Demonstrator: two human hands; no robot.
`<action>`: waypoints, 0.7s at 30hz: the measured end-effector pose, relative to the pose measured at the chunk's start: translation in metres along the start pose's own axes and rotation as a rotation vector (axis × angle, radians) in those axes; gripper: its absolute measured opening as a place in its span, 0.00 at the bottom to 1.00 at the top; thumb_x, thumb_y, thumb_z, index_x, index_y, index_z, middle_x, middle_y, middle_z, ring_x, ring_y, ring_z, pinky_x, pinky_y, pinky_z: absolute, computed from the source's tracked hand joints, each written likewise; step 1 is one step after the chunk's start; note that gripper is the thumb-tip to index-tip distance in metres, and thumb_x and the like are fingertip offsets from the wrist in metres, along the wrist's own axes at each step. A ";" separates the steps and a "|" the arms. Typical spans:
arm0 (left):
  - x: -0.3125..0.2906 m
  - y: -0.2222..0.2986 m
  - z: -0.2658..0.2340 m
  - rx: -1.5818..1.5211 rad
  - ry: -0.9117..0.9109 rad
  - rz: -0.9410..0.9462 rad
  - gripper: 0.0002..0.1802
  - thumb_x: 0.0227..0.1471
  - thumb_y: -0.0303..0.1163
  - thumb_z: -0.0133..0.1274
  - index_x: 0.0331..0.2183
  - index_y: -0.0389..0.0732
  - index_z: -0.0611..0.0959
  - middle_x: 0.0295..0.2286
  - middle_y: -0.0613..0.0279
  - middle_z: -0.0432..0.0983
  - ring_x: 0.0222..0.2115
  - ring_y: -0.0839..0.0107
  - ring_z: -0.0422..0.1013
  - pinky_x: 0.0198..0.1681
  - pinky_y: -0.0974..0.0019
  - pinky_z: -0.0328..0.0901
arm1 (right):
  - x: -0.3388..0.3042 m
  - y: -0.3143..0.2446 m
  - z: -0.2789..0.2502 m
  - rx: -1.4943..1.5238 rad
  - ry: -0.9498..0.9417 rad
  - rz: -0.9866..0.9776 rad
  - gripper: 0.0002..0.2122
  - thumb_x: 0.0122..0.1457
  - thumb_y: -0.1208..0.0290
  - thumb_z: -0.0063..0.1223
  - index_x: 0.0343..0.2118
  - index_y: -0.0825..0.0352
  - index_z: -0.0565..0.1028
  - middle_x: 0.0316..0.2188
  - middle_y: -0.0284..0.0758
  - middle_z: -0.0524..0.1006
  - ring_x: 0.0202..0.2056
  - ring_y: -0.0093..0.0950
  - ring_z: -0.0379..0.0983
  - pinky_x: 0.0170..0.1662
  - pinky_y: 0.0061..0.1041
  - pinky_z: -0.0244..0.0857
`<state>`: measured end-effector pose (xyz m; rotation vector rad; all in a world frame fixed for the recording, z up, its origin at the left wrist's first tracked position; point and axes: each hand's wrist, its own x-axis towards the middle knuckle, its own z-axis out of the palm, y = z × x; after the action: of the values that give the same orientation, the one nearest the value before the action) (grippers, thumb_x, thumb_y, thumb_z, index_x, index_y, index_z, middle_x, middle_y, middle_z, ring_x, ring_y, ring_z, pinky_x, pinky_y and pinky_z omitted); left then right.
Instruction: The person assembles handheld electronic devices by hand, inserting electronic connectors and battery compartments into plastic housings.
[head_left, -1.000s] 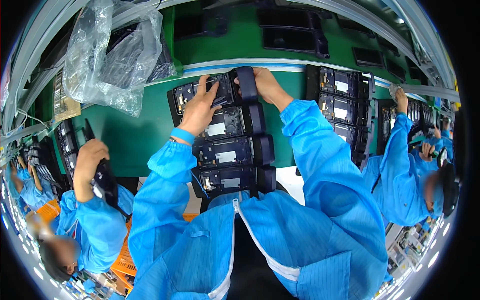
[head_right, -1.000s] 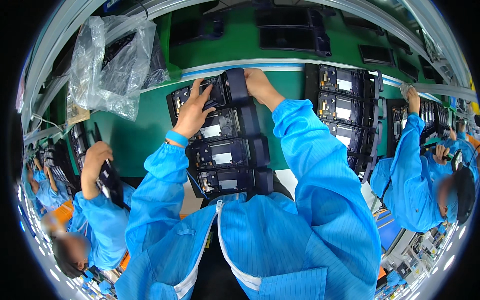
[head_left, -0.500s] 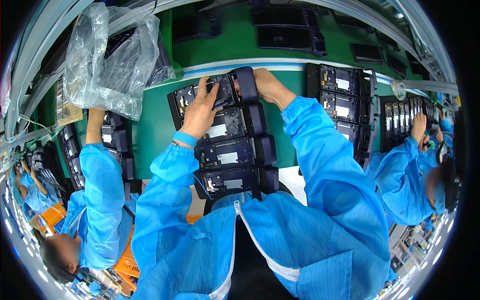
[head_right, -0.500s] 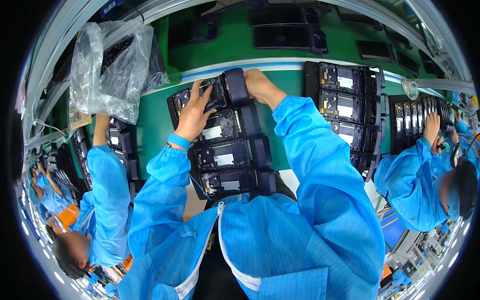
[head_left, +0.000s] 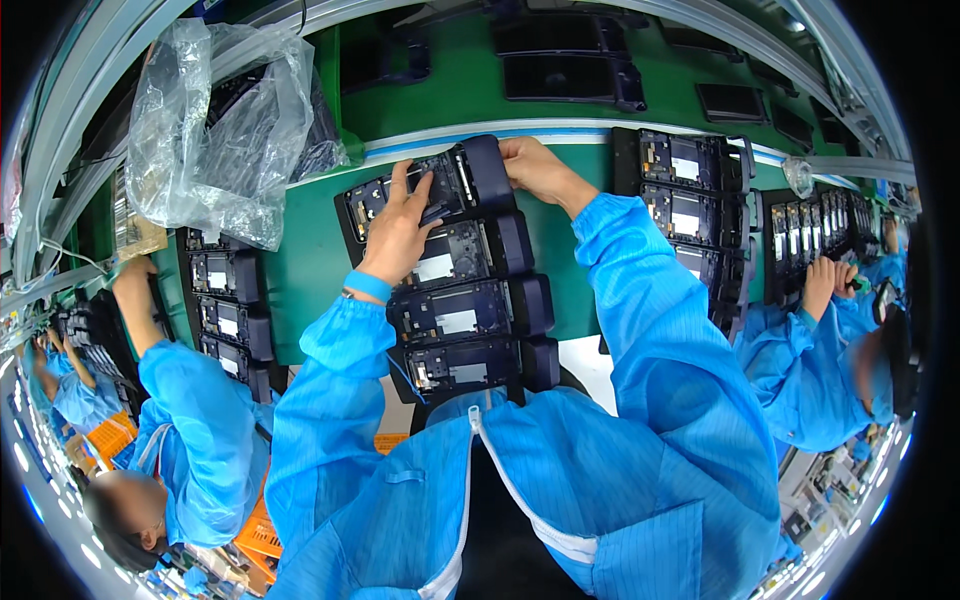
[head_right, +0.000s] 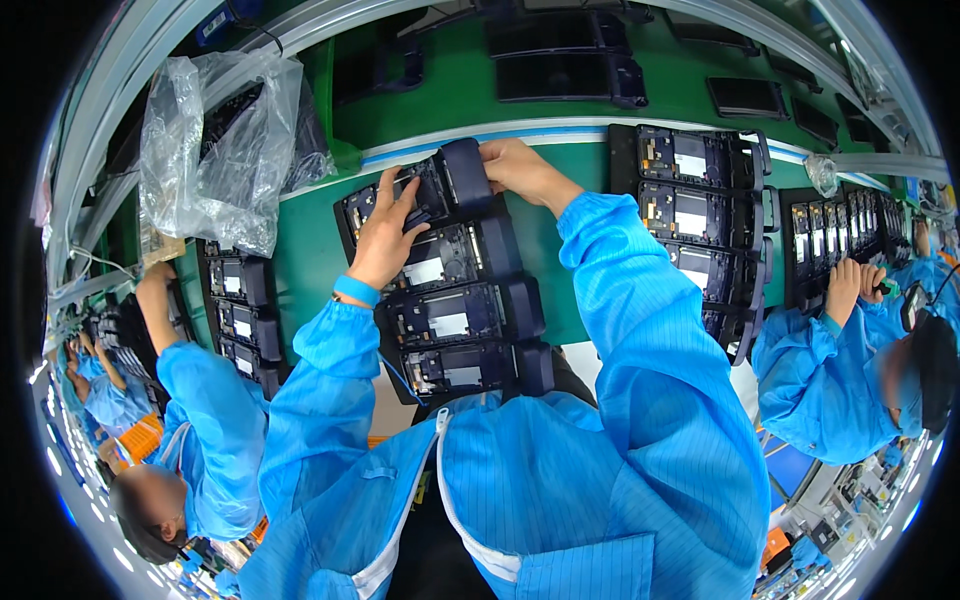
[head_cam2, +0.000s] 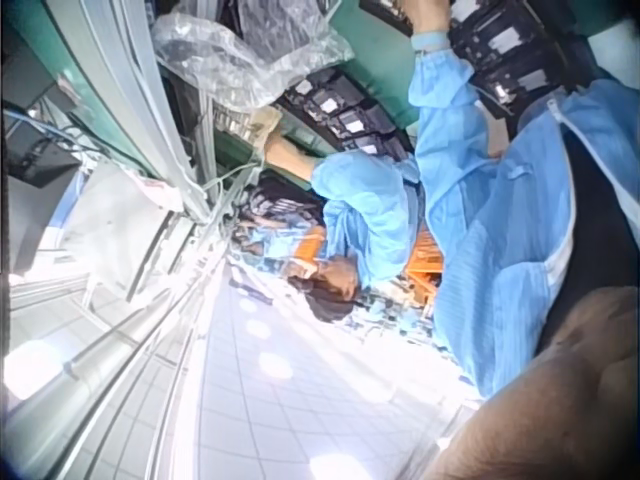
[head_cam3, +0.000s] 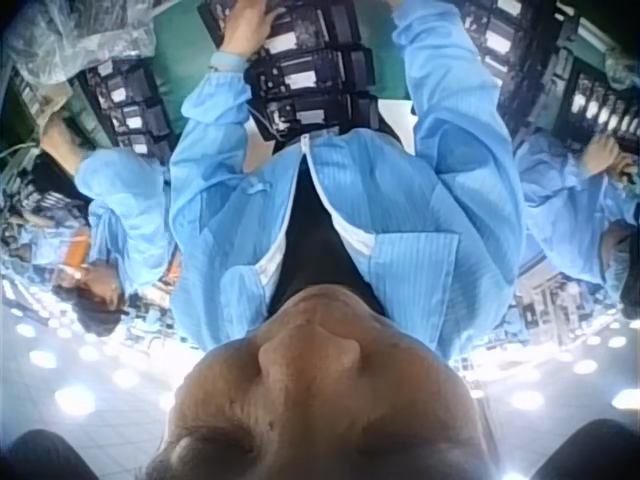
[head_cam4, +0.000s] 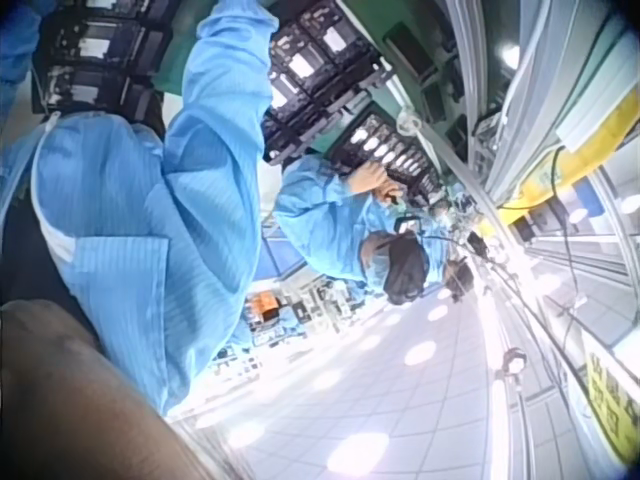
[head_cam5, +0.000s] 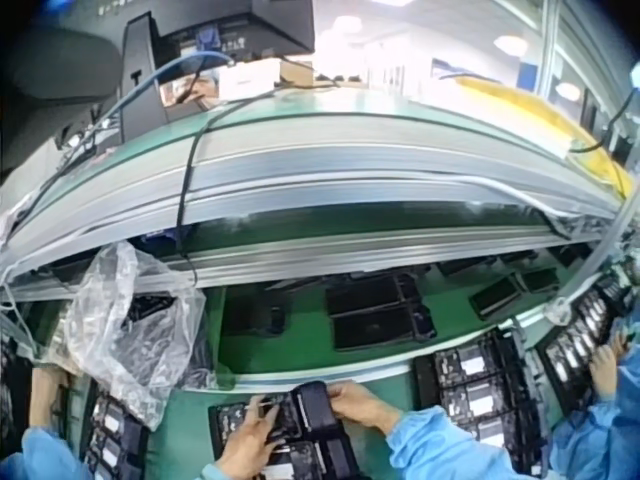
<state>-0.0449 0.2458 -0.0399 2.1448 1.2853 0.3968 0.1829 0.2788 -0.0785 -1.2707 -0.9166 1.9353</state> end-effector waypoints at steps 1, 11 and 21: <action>0.000 -0.001 0.001 0.000 0.016 0.003 0.31 0.39 0.21 0.56 0.48 0.35 0.66 0.54 0.52 0.48 0.41 0.54 0.67 0.41 0.61 0.66 | 0.001 0.001 -0.006 -0.027 -0.023 -0.048 0.09 0.46 0.77 0.55 0.32 0.71 0.74 0.26 0.33 0.75 0.26 0.20 0.71 0.28 0.19 0.66; 0.000 -0.001 -0.002 -0.025 0.025 -0.016 0.33 0.39 0.21 0.56 0.49 0.37 0.65 0.54 0.51 0.47 0.42 0.54 0.67 0.43 0.62 0.66 | -0.021 -0.025 -0.017 0.110 -0.016 0.055 0.11 0.49 0.82 0.47 0.37 0.71 0.66 0.25 0.33 0.70 0.27 0.23 0.68 0.36 0.24 0.65; -0.002 0.007 -0.003 -0.003 0.013 -0.014 0.33 0.38 0.20 0.57 0.49 0.37 0.65 0.54 0.50 0.47 0.39 0.53 0.68 0.40 0.61 0.67 | 0.008 -0.002 0.013 -0.065 0.079 0.004 0.05 0.49 0.78 0.50 0.29 0.70 0.71 0.17 0.28 0.68 0.15 0.15 0.61 0.18 0.16 0.55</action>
<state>-0.0432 0.2429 -0.0330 2.1333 1.3058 0.4074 0.1681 0.2834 -0.0768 -1.3773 -0.9446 1.8578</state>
